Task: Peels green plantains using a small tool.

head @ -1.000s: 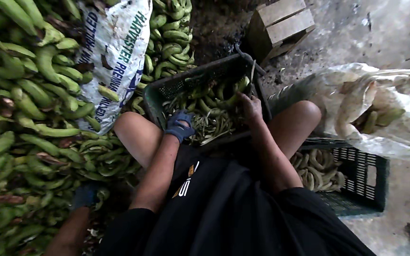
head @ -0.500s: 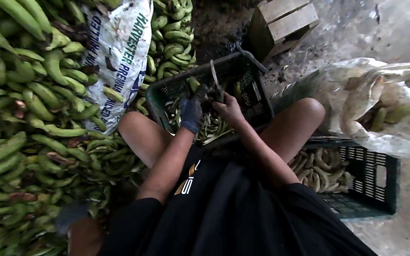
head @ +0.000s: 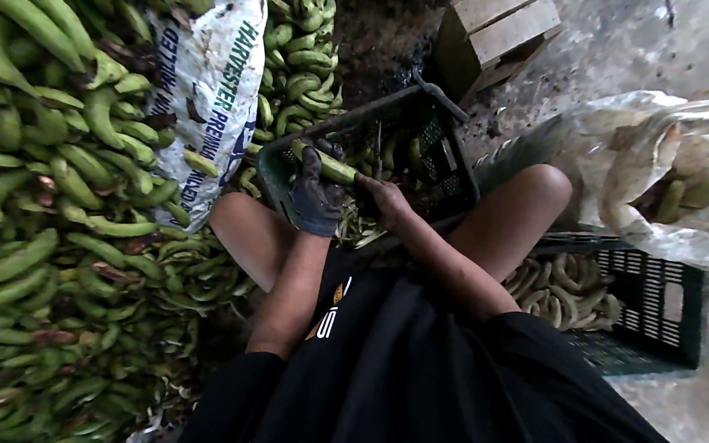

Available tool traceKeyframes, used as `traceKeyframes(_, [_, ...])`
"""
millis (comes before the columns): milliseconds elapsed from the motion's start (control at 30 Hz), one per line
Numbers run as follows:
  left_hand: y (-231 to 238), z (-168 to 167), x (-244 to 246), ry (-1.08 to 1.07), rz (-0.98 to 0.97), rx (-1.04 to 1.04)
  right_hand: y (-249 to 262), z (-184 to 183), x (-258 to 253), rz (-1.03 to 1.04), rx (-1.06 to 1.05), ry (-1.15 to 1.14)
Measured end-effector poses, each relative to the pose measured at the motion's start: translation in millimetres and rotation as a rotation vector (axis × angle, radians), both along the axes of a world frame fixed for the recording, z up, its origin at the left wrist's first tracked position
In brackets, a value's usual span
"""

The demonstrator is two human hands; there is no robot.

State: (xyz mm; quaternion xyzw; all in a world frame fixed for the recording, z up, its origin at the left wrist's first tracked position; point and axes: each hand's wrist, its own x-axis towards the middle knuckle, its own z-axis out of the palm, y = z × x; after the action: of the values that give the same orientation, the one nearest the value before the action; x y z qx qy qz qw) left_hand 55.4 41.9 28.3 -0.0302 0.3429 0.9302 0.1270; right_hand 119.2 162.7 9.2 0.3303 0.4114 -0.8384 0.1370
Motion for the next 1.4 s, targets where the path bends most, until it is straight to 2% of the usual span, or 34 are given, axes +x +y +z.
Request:
traceKeyframes(167, [-2,-2,0,0.005,-0.006,0.039,1,-2,1,-0.022,-0.064,0.018])
traceKeyframes(267, [-3,-3,-5,0.054,0.012,0.048,3,-7,7,-0.043,0.073,0.027])
traceKeyframes(367, [-12,-6,-15,0.124,-0.024,0.112,13,-20,15,-0.049,0.294,-0.067])
traceKeyframes(433, [-24,-10,-25,0.113,-0.058,0.110,25,-36,22,-0.035,0.423,-0.163])
traceKeyframes(533, [-35,-3,-35,-0.014,-0.005,0.111,37,-43,31,-0.017,0.541,-0.254])
traceKeyframes(600, [-36,-1,-35,-0.036,0.026,-0.001,41,-41,33,0.011,0.519,-0.192])
traceKeyframes(733, [-43,-15,-31,0.020,-0.133,-0.131,46,-33,30,0.060,0.591,-0.067])
traceKeyframes(833, [-53,-4,-30,0.080,-0.199,-0.070,54,-28,31,0.047,0.655,-0.118])
traceKeyframes(933, [-64,-4,-31,0.070,-0.181,0.060,61,-31,36,0.003,0.631,-0.035])
traceKeyframes(1000, [-65,-24,-28,-0.038,-0.170,-0.051,60,-25,36,-0.006,0.615,0.054])
traceKeyframes(1100, [-60,-51,-7,-0.217,-0.182,-0.368,54,-10,45,0.090,0.637,0.157])
traceKeyframes(1133, [-56,-48,-2,-0.207,-0.185,-0.347,52,-6,49,0.143,0.685,0.197])
traceKeyframes(1233, [-46,-16,-5,0.011,-0.130,-0.125,39,2,58,0.271,0.906,0.281])
traceKeyframes(1300, [-40,-9,-10,0.026,-0.070,-0.219,31,7,62,0.326,0.998,0.280])
traceKeyframes(1400, [-35,-15,-12,-0.029,-0.021,-0.508,28,12,57,0.412,1.008,0.251])
